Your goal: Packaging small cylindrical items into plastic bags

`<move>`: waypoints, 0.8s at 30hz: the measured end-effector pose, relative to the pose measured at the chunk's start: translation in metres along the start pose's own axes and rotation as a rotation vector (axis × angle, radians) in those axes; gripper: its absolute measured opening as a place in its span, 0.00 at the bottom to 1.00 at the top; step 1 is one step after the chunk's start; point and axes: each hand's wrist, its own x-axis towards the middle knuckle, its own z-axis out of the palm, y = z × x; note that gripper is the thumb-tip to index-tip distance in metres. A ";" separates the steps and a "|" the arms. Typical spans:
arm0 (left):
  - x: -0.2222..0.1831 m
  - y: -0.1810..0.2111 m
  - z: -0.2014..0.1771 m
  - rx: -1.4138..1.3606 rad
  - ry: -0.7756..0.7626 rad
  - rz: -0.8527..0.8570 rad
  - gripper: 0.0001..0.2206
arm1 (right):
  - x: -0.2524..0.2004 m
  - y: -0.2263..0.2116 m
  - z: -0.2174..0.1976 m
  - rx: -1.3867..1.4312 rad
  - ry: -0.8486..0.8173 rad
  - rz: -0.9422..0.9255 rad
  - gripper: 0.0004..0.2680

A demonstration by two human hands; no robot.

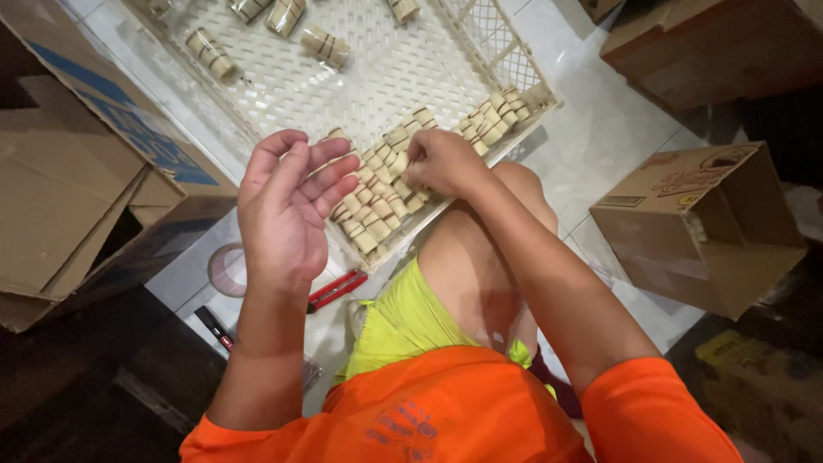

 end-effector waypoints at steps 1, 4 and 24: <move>0.000 -0.002 0.001 -0.006 -0.008 -0.004 0.07 | 0.000 0.002 0.003 0.020 -0.014 -0.018 0.10; -0.001 -0.003 0.002 -0.004 -0.013 -0.011 0.08 | 0.004 0.006 0.007 0.004 0.002 -0.001 0.10; -0.012 -0.007 0.010 0.017 -0.037 -0.007 0.10 | -0.025 -0.036 0.038 -0.205 -0.054 -0.035 0.16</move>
